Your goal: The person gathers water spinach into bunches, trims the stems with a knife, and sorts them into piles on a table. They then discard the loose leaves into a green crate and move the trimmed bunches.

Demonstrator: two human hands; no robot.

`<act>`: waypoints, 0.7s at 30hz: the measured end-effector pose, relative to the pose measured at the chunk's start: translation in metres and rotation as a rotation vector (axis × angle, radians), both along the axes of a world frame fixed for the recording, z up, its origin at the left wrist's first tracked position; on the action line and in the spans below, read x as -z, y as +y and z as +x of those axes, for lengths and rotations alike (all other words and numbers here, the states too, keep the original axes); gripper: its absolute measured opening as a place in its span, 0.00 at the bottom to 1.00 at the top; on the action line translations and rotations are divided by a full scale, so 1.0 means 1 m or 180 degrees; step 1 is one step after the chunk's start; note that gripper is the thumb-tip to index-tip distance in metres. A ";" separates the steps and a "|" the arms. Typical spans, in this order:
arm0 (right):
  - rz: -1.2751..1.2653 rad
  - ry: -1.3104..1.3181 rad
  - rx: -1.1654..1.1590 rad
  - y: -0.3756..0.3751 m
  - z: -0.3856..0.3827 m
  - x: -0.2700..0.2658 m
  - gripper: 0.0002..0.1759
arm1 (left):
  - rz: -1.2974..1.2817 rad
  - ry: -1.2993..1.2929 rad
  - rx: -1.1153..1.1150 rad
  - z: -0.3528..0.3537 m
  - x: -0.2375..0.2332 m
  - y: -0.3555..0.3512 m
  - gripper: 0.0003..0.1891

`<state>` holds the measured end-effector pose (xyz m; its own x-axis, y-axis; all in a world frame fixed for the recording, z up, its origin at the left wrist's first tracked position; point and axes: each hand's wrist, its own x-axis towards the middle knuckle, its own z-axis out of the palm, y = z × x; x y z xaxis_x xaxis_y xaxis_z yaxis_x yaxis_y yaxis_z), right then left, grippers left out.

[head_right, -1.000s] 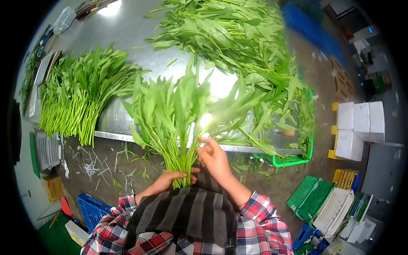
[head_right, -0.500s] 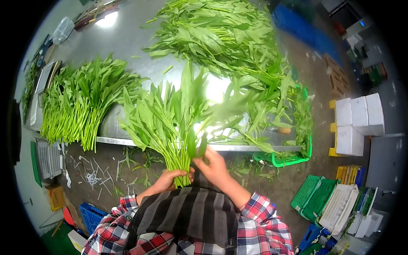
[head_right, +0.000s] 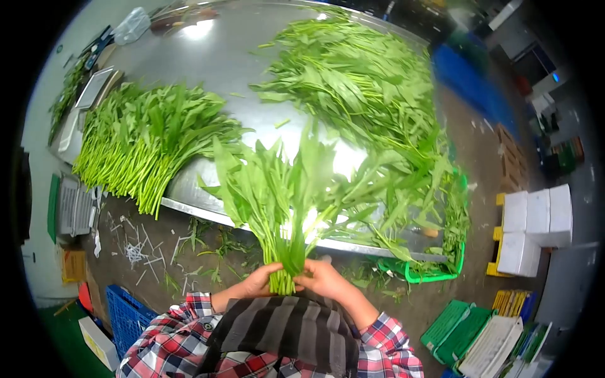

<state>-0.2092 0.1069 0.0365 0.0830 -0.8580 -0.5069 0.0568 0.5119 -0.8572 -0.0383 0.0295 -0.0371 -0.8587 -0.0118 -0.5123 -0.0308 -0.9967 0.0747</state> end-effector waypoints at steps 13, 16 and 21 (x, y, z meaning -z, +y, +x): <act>-0.0373 0.0288 -0.1470 -0.014 0.009 -0.027 0.18 | -0.0808 0.0243 -0.0046 0.012 -0.016 -0.003 0.17; -0.0087 0.0356 -0.0064 -0.012 -0.035 -0.044 0.21 | -0.0383 -0.0308 0.0017 0.005 -0.025 -0.007 0.14; -0.0025 0.3287 0.1716 -0.010 -0.131 -0.046 0.30 | -0.0612 -0.0512 0.0367 0.006 -0.023 -0.010 0.13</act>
